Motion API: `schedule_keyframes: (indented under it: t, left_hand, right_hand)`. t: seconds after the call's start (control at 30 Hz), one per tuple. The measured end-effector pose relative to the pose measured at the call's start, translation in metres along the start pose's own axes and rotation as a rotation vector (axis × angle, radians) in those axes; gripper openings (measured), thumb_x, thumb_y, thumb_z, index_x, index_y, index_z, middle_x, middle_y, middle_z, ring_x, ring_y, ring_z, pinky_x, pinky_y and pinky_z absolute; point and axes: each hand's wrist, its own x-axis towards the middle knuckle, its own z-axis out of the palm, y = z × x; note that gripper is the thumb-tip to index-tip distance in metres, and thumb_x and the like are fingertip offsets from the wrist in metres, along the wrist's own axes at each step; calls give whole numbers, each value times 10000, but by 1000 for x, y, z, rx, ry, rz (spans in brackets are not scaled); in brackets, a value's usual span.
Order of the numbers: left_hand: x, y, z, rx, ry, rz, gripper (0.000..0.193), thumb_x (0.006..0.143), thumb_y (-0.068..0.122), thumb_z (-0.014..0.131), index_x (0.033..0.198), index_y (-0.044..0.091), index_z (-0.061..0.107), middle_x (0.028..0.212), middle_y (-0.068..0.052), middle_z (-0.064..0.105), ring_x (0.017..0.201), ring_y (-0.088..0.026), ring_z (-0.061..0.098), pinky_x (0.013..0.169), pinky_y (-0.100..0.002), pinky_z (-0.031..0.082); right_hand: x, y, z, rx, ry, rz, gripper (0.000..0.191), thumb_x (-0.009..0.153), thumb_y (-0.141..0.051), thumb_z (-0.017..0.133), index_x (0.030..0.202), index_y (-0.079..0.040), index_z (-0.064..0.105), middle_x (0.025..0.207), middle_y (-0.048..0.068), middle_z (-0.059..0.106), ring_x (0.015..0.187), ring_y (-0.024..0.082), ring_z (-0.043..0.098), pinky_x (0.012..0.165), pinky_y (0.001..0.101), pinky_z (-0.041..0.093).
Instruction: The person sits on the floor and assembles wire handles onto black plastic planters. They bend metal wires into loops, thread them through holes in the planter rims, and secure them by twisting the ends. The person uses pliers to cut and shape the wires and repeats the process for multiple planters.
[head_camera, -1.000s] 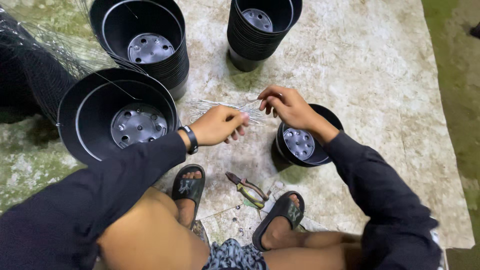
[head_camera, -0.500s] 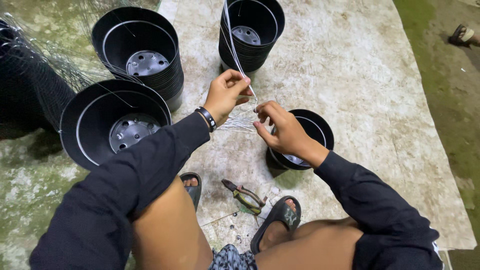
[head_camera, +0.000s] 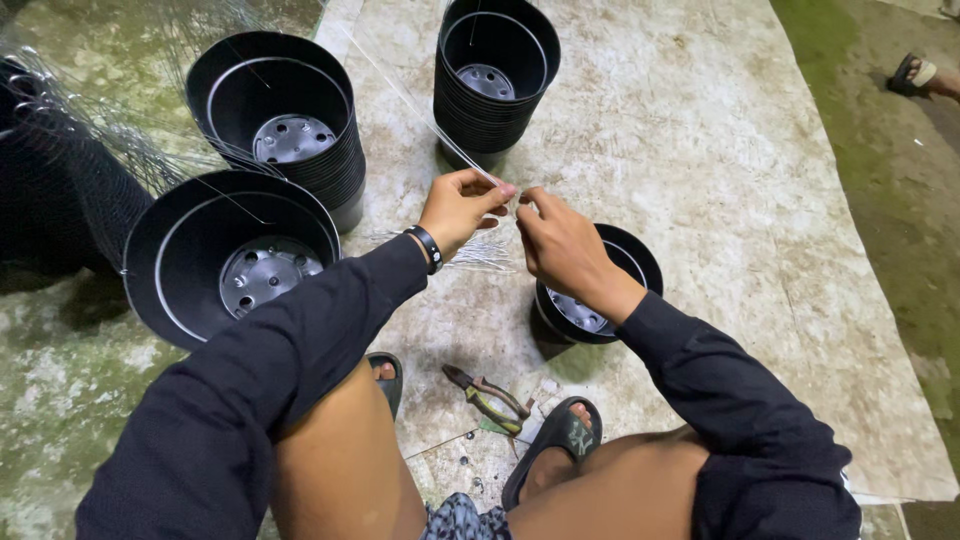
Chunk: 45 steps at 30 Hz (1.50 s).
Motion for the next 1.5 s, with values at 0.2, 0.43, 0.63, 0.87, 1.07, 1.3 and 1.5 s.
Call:
schedule_keyframes:
  t: [0.2, 0.43, 0.63, 0.87, 1.07, 1.3, 1.5]
  left_hand:
    - [3, -2, -1, -43, 41, -29, 214, 886, 248, 796, 836, 84, 668, 800, 8, 712, 735, -86, 683, 616, -265, 547]
    - [15, 11, -27, 0, 74, 79, 245, 921, 280, 776, 803, 90, 676, 742, 17, 686, 674, -70, 646, 594, -240, 521]
    - [9, 23, -40, 25, 147, 160, 268, 937, 277, 772, 783, 81, 675, 731, 6, 684, 650, -71, 612, 586, -237, 492]
    - [4, 43, -58, 24, 233, 168, 271, 954, 273, 756, 775, 101, 647, 733, 21, 657, 674, -63, 607, 620, -240, 506]
    - [0, 49, -77, 9, 347, 210, 256, 936, 259, 769, 786, 92, 646, 737, 18, 670, 678, -73, 625, 628, -253, 527]
    - [2, 47, -94, -32, 394, 291, 231, 934, 243, 770, 813, 87, 649, 738, 11, 656, 668, -80, 622, 606, -259, 532]
    - [6, 48, -103, -48, 446, 302, 216, 937, 242, 758, 821, 96, 649, 743, 17, 655, 680, -78, 626, 596, -248, 536]
  right_hand:
    - [6, -10, 5, -57, 20, -26, 162, 863, -26, 629, 1016, -5, 579, 1080, 170, 587, 882, 340, 644, 678, 423, 527]
    - [11, -22, -1, 26, 6, 6, 203, 936, -152, 694, 1015, -16, 566, 1042, 171, 570, 830, 345, 630, 641, 428, 516]
    - [16, -26, -5, 118, -6, -7, 185, 938, -137, 700, 1003, -37, 558, 934, 137, 557, 810, 342, 621, 657, 442, 503]
    - [12, -22, -8, 191, -26, -27, 160, 912, -78, 688, 978, -30, 549, 909, 132, 571, 769, 336, 622, 640, 423, 502]
    - [-2, -19, -7, 220, -84, -50, 165, 891, -67, 691, 983, -23, 561, 926, 134, 586, 751, 328, 629, 619, 412, 503]
    - [-23, -12, -11, 440, -153, 50, 140, 912, -59, 672, 981, -10, 560, 891, 130, 566, 720, 251, 648, 638, 339, 521]
    - [-41, 1, -7, 532, -111, 83, 138, 904, -59, 689, 911, -14, 559, 802, 107, 576, 716, 204, 600, 675, 317, 488]
